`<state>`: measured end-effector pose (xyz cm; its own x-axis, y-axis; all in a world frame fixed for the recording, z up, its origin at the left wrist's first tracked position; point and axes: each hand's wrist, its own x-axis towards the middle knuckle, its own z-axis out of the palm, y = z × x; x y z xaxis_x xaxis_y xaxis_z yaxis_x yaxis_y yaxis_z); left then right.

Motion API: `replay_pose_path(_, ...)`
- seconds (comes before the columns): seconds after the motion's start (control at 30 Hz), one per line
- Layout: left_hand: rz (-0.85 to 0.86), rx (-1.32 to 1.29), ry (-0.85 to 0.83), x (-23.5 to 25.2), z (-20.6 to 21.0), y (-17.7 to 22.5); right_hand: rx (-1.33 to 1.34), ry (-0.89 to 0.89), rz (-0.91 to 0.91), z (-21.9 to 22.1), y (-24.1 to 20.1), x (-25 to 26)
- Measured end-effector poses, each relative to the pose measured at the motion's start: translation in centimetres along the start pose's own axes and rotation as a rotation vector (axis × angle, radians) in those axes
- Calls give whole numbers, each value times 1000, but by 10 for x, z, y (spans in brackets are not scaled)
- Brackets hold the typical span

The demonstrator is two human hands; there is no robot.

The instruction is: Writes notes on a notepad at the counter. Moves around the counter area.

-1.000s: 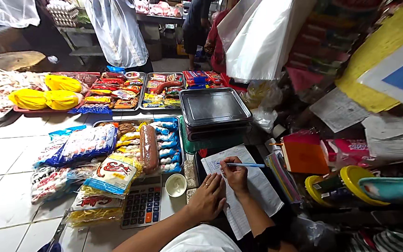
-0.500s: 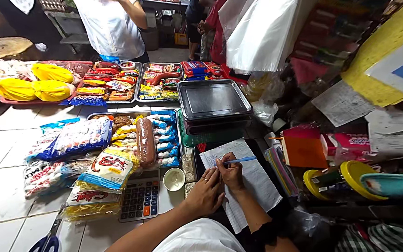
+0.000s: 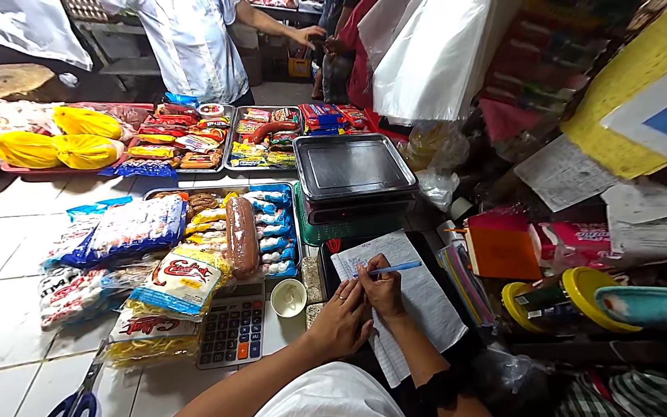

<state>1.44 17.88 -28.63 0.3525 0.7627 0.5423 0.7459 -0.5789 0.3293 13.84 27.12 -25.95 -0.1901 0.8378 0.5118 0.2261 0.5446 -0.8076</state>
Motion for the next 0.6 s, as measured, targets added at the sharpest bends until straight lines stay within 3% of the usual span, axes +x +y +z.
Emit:
replay_pose_path(0.23, -29, 59, -97, 0, -3, 2, 9, 12, 38, -11, 3, 10)
replay_pose_path(0.6, -28, 66, -77, 1, -2, 2, -2, -42, -2, -10, 8, 7)
